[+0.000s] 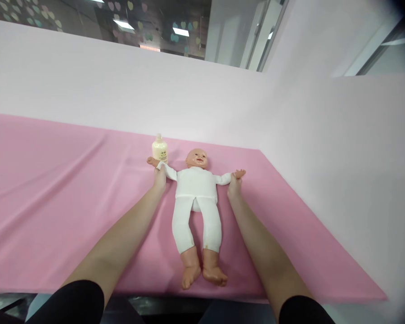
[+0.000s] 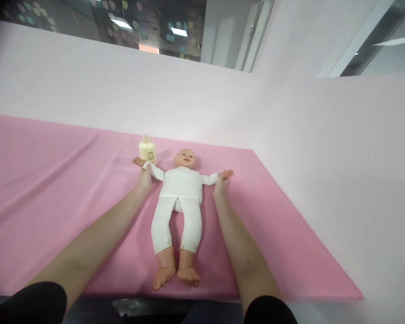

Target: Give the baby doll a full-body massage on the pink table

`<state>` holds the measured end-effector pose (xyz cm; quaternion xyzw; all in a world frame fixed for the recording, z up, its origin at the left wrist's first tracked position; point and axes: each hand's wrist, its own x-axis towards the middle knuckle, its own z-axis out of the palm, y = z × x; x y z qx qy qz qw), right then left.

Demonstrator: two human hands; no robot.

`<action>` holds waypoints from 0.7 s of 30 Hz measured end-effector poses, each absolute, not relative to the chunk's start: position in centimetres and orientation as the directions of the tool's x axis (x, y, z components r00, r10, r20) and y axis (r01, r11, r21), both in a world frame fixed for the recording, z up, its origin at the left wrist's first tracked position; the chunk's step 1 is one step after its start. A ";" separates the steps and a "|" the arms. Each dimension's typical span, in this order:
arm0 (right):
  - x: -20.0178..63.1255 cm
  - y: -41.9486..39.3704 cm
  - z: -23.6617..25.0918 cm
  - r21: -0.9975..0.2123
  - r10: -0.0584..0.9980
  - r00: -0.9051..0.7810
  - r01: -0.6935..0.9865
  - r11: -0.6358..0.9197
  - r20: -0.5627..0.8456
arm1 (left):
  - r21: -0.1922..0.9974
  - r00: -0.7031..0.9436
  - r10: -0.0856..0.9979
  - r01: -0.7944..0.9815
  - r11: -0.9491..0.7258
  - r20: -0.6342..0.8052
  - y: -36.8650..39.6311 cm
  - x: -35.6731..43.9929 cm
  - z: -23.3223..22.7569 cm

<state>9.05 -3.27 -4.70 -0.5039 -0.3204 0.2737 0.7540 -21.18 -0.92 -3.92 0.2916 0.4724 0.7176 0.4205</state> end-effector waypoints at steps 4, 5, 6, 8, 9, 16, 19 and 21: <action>9.0 -3.2 -4.8 -0.921 0.748 0.626 -0.116 0.372 0.223 | 0.905 -0.448 0.890 -0.336 -0.260 0.090 -1.1 -21.0 -4.0; 8.9 -3.2 -4.8 -0.917 0.744 0.627 -0.117 0.381 0.229 | 0.905 -0.451 0.889 -0.339 -0.258 0.085 -1.1 -21.0 -3.9; 8.9 -3.3 -4.7 -0.913 0.739 0.631 -0.117 0.391 0.236 | 0.908 -0.457 0.886 -0.338 -0.249 0.073 -1.2 -20.9 -3.8; 8.8 -3.4 -4.4 -0.903 0.732 0.632 -0.116 0.415 0.255 | 0.918 -0.469 0.882 -0.326 -0.224 0.049 -1.3 -20.9 -3.7; 8.7 -3.5 -4.3 -0.898 0.731 0.627 -0.111 0.426 0.270 | 0.924 -0.474 0.879 -0.314 -0.216 0.044 -1.4 -20.9 -3.6; 7.6 -4.8 -2.6 -0.839 0.744 0.456 0.012 0.543 0.488 | 0.959 -0.419 0.892 -0.138 -0.246 0.169 -1.4 -20.9 -3.9; 7.1 -5.5 -1.8 -0.806 0.736 0.361 0.080 0.587 0.572 | 0.948 -0.365 0.885 -0.017 -0.316 0.289 -1.6 -20.9 -4.0; 6.8 -5.9 -1.3 -0.791 0.740 0.294 0.117 0.601 0.605 | 0.931 -0.323 0.877 0.043 -0.362 0.356 -1.8 -20.7 -3.9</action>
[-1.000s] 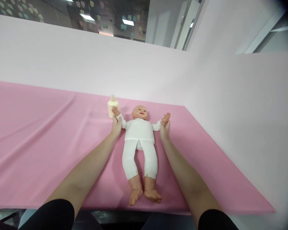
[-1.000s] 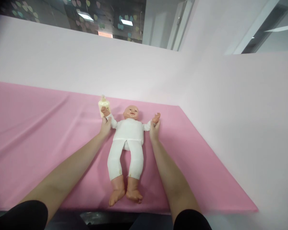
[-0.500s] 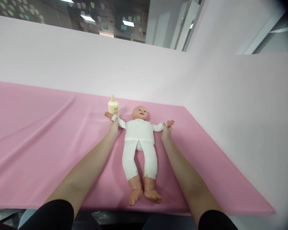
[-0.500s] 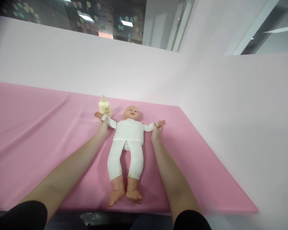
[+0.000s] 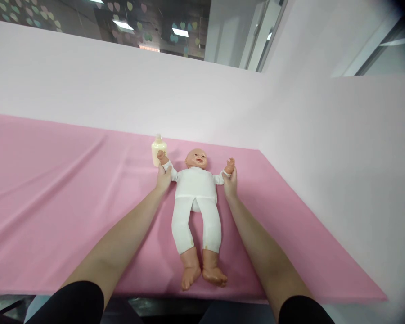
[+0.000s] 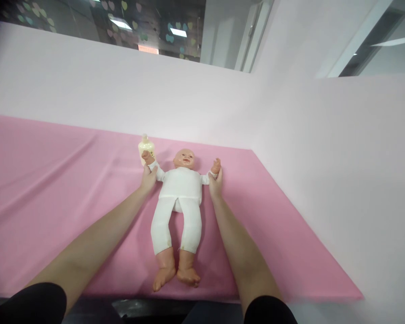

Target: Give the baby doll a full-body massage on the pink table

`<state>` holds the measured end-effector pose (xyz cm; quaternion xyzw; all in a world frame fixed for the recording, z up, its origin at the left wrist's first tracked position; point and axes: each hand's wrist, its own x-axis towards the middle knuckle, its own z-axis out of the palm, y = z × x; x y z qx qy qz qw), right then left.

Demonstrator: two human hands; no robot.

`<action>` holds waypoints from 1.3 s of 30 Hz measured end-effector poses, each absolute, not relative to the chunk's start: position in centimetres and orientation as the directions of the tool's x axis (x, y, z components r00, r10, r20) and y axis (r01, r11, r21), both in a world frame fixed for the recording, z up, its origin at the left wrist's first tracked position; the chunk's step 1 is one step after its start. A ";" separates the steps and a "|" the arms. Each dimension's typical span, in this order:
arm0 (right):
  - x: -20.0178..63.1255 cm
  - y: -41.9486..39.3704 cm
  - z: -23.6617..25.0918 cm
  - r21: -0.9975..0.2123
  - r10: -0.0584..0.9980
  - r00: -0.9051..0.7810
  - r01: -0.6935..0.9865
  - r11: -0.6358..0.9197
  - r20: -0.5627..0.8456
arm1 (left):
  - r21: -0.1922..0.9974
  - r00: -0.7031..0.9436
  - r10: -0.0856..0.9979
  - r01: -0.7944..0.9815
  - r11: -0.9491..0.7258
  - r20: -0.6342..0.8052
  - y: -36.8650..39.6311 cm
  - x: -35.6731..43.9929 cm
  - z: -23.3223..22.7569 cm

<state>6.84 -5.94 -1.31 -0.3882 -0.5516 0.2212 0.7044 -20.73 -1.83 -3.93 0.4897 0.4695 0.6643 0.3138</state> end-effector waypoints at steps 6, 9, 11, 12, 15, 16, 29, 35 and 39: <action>6.3 -6.2 -1.8 -0.814 0.809 0.122 0.184 0.550 0.575 | 0.837 -0.099 0.848 0.254 -0.484 0.520 -3.1 -19.9 -3.0; 6.2 -5.8 -2.7 -0.775 0.819 0.008 0.329 0.539 0.573 | 0.745 0.063 0.822 0.387 -0.543 0.566 -3.4 -19.5 -2.6; 6.3 -5.4 -3.1 -0.716 0.803 -0.060 0.416 0.560 0.593 | 0.713 0.124 0.826 0.446 -0.541 0.549 -3.5 -19.3 -2.5; 6.3 -5.2 -3.2 -0.691 0.793 -0.083 0.441 0.572 0.603 | 0.703 0.139 0.826 0.461 -0.542 0.546 -3.5 -19.2 -2.5; 6.3 -4.9 -3.3 -0.664 0.779 -0.098 0.465 0.586 0.619 | 0.681 0.160 0.813 0.470 -0.561 0.560 -3.5 -19.1 -2.5; 6.3 -4.9 -3.3 -0.666 0.780 -0.097 0.462 0.586 0.619 | 0.679 0.160 0.809 0.468 -0.566 0.565 -3.5 -19.1 -2.5; 6.9 -5.7 -2.0 -0.806 0.750 0.302 0.155 0.571 0.589 | 0.918 -0.269 0.877 0.108 -0.383 0.397 -2.8 -20.1 -3.1; 8.7 -3.8 -4.2 -0.905 0.715 0.604 0.024 0.425 0.351 | 0.962 -0.442 0.879 -0.106 -0.251 0.180 -1.4 -21.3 -4.1; 9.2 -3.2 -5.3 -0.920 0.707 0.638 0.004 0.392 0.304 | 0.958 -0.416 0.887 -0.107 -0.266 0.199 -1.1 -21.5 -4.4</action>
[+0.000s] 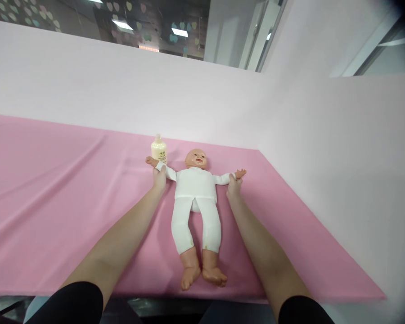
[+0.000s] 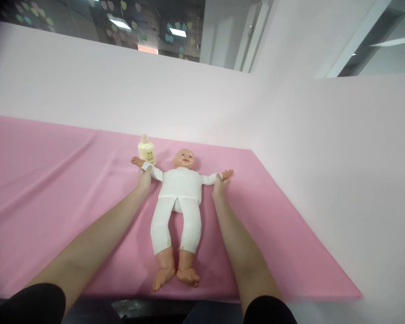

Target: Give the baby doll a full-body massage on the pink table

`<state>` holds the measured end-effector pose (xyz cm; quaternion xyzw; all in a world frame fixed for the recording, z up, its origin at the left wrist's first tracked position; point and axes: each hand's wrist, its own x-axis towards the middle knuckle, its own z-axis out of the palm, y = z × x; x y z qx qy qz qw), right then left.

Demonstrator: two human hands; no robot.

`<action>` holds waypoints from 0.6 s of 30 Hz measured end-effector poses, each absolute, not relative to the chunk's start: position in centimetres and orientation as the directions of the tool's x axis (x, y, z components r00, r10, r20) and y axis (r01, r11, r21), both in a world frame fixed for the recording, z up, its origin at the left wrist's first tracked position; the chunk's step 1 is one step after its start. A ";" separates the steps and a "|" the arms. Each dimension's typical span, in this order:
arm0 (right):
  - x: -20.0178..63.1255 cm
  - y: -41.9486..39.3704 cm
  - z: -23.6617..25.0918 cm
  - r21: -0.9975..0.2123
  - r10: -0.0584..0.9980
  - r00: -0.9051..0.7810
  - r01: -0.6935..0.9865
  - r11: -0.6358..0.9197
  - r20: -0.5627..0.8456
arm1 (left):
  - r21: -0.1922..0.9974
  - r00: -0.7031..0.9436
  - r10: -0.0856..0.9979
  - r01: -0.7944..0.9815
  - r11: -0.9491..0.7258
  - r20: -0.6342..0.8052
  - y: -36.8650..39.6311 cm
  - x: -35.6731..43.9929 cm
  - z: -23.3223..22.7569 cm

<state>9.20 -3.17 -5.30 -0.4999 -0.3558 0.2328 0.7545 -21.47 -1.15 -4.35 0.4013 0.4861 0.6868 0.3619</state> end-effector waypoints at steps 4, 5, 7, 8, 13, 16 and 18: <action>9.2 -3.1 -5.3 -0.919 0.710 0.629 0.019 0.393 0.317 | 0.953 -0.463 0.881 -0.211 -0.218 0.099 -1.6 -21.2 -3.8; 9.2 -3.2 -5.2 -0.921 0.712 0.629 0.015 0.390 0.312 | 0.951 -0.465 0.882 -0.229 -0.208 0.080 -1.7 -21.2 -3.6; 9.1 -3.3 -4.9 -0.920 0.711 0.634 0.000 0.393 0.304 | 0.949 -0.459 0.886 -0.243 -0.198 0.067 -1.8 -21.1 -3.4; 9.0 -3.4 -4.8 -0.918 0.709 0.636 -0.004 0.397 0.304 | 0.949 -0.457 0.887 -0.245 -0.198 0.067 -1.8 -21.1 -3.4; 8.6 -3.9 -4.0 -0.899 0.703 0.610 0.035 0.436 0.365 | 0.955 -0.473 0.878 -0.222 -0.199 0.073 -1.5 -21.3 -3.6; 8.0 -4.6 -3.1 -0.870 0.710 0.555 0.055 0.489 0.434 | 0.958 -0.467 0.872 -0.152 -0.242 0.146 -1.4 -21.3 -3.8; 7.5 -5.2 -2.4 -0.839 0.710 0.492 0.085 0.537 0.504 | 0.957 -0.448 0.872 -0.108 -0.270 0.196 -1.5 -21.2 -3.8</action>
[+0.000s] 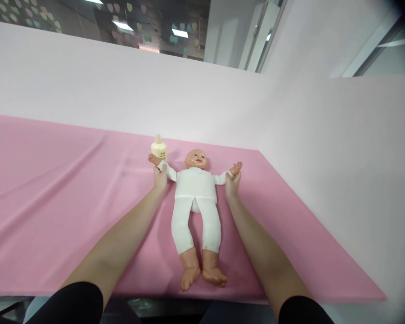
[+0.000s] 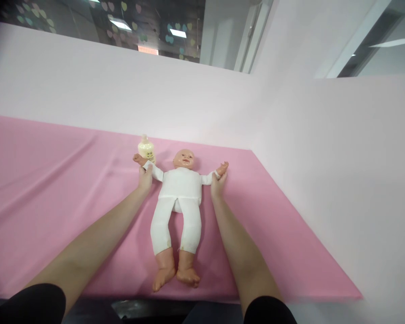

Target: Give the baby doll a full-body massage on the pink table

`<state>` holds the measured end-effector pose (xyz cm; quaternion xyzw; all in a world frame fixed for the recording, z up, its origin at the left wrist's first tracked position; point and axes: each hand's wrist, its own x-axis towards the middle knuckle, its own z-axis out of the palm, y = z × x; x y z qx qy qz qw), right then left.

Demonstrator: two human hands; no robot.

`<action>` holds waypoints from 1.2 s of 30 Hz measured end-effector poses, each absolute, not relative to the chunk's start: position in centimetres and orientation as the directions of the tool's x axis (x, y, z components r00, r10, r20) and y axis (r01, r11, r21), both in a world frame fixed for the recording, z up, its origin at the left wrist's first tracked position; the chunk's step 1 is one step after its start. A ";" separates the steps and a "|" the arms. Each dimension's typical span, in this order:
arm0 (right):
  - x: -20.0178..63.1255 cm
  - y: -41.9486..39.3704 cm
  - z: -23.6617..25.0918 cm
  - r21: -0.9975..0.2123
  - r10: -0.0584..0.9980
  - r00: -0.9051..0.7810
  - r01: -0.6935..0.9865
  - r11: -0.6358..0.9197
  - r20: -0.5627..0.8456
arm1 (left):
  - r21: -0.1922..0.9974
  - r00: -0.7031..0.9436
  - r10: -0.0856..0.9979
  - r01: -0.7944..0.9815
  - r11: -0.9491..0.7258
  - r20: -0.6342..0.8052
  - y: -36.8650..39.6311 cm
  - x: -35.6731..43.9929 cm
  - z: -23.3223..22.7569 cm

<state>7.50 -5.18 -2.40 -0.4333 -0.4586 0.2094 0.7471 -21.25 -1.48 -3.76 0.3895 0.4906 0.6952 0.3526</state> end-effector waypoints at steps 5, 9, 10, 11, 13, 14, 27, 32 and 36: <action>6.4 -6.5 -1.4 -0.761 0.719 0.250 0.205 0.615 0.648 | 0.923 -0.336 0.863 0.057 -0.381 0.377 -2.3 -20.6 -3.3; 6.2 -6.5 -2.0 -0.715 0.746 0.096 0.389 0.582 0.659 | 0.791 -0.114 0.811 0.335 -0.512 0.574 -3.1 -20.1 -2.9; 6.2 -6.3 -2.3 -0.681 0.746 0.051 0.455 0.574 0.664 | 0.743 -0.043 0.800 0.402 -0.535 0.599 -3.2 -19.9 -2.9; 6.2 -6.2 -2.5 -0.636 0.744 -0.003 0.516 0.574 0.668 | 0.695 0.032 0.791 0.456 -0.555 0.611 -3.3 -19.8 -2.8; 6.2 -5.9 -2.8 -0.537 0.733 -0.122 0.603 0.590 0.669 | 0.619 0.158 0.779 0.520 -0.588 0.607 -3.5 -19.5 -2.7; 6.1 -5.8 -2.9 -0.497 0.726 -0.166 0.627 0.600 0.667 | 0.596 0.200 0.774 0.535 -0.600 0.600 -3.6 -19.4 -2.7; 5.8 -6.2 -2.6 -0.711 0.762 0.049 0.401 0.577 0.646 | 0.722 0.022 0.798 0.413 -0.555 0.602 -3.8 -19.4 -2.7; 6.2 -6.2 -2.1 -0.800 0.766 0.230 0.208 0.563 0.600 | 0.907 -0.260 0.870 0.168 -0.387 0.419 -3.1 -20.0 -2.9; 7.3 -5.0 -2.9 -0.859 0.747 0.445 0.120 0.497 0.494 | 0.971 -0.437 0.884 -0.086 -0.225 0.166 -2.7 -20.5 -2.7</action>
